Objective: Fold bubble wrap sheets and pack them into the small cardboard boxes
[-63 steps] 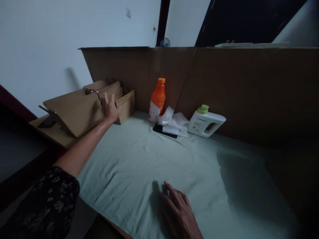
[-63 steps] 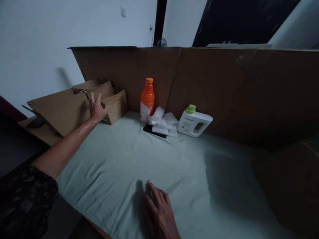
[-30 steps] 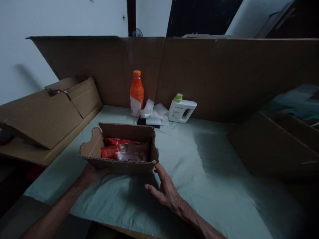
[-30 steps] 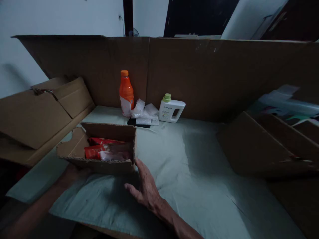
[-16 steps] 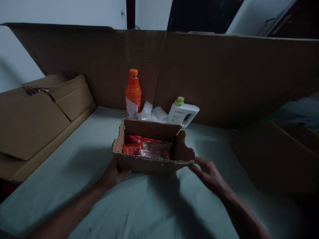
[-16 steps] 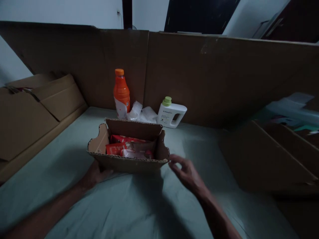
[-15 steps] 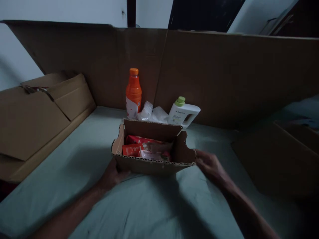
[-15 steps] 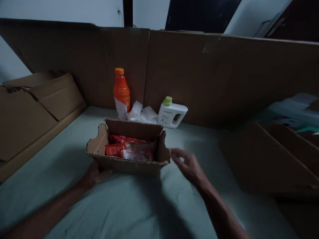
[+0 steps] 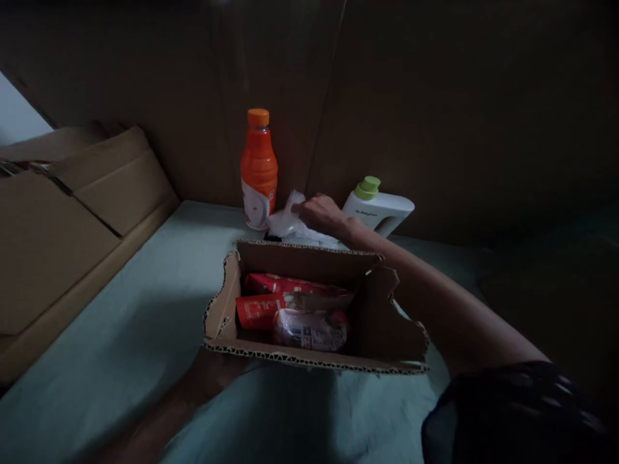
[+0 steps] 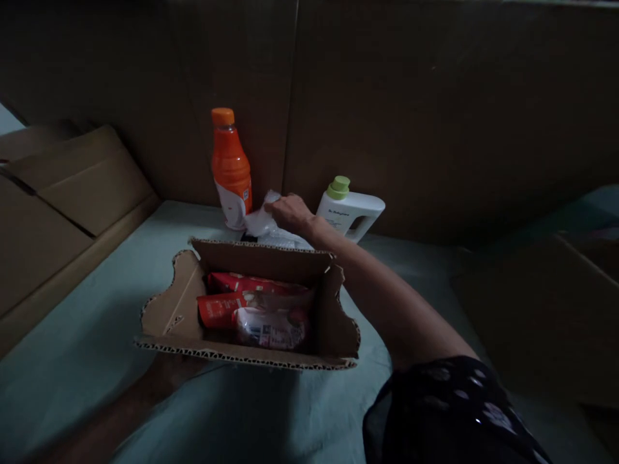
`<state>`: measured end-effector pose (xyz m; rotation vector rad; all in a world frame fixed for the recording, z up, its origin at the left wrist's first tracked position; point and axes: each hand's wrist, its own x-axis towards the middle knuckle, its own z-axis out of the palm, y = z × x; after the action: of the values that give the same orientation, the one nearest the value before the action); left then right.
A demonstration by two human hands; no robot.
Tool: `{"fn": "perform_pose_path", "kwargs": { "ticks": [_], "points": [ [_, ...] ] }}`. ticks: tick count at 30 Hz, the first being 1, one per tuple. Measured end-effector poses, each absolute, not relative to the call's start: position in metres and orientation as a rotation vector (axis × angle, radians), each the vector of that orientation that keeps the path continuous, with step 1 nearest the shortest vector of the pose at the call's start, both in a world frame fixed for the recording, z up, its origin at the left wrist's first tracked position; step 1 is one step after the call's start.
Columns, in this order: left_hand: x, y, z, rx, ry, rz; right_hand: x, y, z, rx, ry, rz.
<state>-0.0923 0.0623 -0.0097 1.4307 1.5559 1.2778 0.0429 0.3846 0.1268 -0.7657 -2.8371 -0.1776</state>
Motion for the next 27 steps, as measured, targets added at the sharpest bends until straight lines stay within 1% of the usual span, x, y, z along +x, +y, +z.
{"fn": "perform_pose_path", "kwargs": {
  "ticks": [4, 6, 8, 9, 13, 15, 18, 22, 27],
  "points": [
    [-0.096, 0.060, -0.011, 1.439, 1.603, 1.237, 0.122, 0.351, 0.136, -0.998, -2.510, -0.232],
    [-0.097, 0.059, -0.010, 1.403, 1.578, 1.243, 0.184, 0.317, 0.128, -1.112, -2.268, -0.299],
    [-0.097, 0.059, -0.009, 1.355, 1.561, 1.264, 0.245, 0.277, 0.108, -1.233, -2.165, -0.352],
    [-0.096, 0.059, -0.008, 1.333, 1.562, 1.276, 0.272, 0.256, 0.095, -1.282, -2.186, -0.319],
    [-0.093, 0.059, -0.011, 1.240, 1.605, 1.335, 0.337, 0.180, 0.054, -1.492, -2.415, 0.063],
    [-0.093, 0.058, -0.014, 1.223, 1.617, 1.363, 0.342, 0.151, 0.051, -1.556, -2.397, 0.120],
    [-0.092, 0.058, -0.015, 1.264, 1.637, 1.367, 0.327, 0.119, 0.061, -1.482, -2.307, 0.139],
    [-0.090, 0.057, -0.013, 1.296, 1.652, 1.381, 0.291, 0.107, 0.064, -1.269, -2.250, 0.456],
    [-0.087, 0.056, -0.010, 1.312, 1.693, 1.376, 0.248, 0.131, 0.040, -1.188, -2.150, 0.817]
  ]
}}
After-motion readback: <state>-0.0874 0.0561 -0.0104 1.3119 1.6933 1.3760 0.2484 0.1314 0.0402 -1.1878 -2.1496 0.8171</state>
